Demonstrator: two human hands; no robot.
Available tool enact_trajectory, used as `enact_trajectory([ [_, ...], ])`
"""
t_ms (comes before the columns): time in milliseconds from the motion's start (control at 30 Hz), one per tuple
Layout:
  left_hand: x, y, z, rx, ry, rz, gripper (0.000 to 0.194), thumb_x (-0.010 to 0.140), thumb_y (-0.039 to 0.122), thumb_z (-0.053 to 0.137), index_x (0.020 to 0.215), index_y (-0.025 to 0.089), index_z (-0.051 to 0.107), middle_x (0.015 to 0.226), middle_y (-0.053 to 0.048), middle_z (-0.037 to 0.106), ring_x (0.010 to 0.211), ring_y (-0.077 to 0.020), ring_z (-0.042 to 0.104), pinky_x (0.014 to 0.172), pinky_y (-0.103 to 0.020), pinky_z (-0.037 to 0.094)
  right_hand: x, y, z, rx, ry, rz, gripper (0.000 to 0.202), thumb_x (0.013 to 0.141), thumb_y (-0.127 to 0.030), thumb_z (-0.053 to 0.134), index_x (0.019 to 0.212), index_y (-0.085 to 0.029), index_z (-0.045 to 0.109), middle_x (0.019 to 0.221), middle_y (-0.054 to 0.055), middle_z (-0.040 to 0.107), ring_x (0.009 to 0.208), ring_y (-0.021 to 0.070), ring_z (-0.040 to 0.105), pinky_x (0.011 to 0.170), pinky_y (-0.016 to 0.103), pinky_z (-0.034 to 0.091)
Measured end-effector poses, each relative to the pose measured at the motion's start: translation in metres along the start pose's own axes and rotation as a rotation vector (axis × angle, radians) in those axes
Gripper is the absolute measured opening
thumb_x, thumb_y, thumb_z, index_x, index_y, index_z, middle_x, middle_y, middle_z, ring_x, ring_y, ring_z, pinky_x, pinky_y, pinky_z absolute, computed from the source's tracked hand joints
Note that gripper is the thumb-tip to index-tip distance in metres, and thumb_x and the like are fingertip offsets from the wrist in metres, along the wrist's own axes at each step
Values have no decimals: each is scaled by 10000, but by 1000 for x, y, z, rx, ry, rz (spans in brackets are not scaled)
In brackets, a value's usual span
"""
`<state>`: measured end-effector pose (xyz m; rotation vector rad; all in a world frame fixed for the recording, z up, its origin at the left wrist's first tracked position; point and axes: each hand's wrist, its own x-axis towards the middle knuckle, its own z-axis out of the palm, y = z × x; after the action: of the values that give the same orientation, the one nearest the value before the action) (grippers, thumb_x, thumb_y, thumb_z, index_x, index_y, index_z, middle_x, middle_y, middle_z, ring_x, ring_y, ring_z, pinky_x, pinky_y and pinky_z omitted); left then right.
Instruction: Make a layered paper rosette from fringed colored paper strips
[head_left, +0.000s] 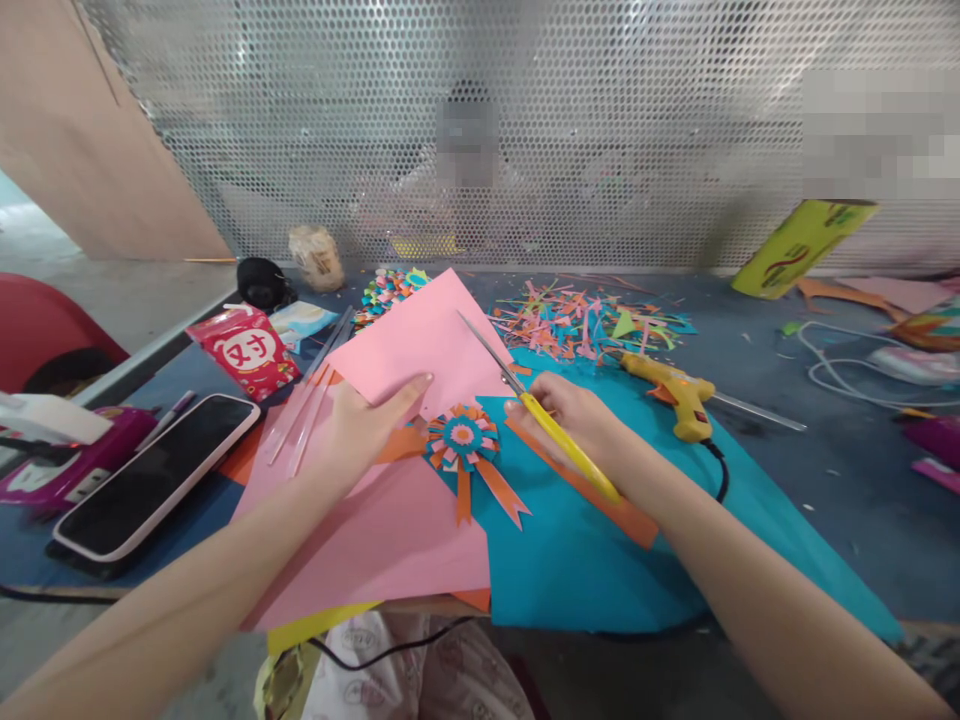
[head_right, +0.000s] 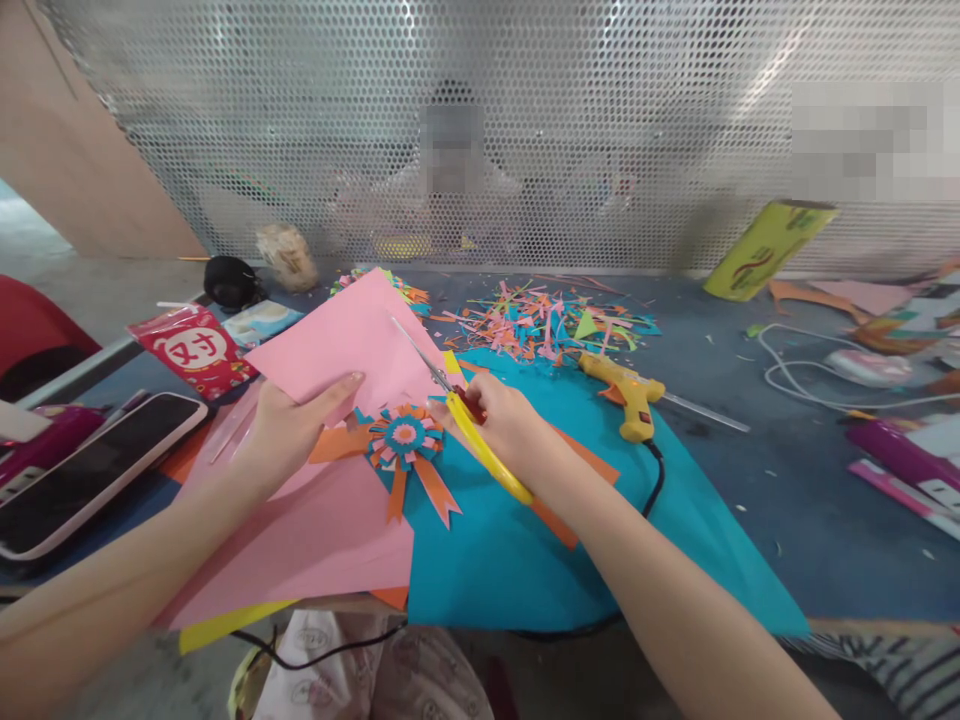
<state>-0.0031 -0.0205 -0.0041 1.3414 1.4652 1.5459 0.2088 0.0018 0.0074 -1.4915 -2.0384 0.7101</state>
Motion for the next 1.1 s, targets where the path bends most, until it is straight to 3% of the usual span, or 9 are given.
enact_trajectory([
  [633, -2, 5, 5, -30, -23, 8, 425, 628, 373, 772, 966, 137, 673, 942, -85, 733, 928, -263, 670, 787, -360, 560, -1, 0, 1, 29, -2, 2, 436, 716, -658, 468, 689, -238, 357, 564, -33, 448, 526, 122, 409, 479, 256, 305],
  [1100, -1, 5, 5, -4, -8, 18, 303, 640, 363, 751, 838, 145, 681, 878, -73, 731, 836, -242, 671, 727, -335, 556, -3, -1, 4, 73, 0, 28, 455, 688, -677, 480, 689, -241, 349, 569, -35, 438, 521, 119, 393, 479, 258, 294],
])
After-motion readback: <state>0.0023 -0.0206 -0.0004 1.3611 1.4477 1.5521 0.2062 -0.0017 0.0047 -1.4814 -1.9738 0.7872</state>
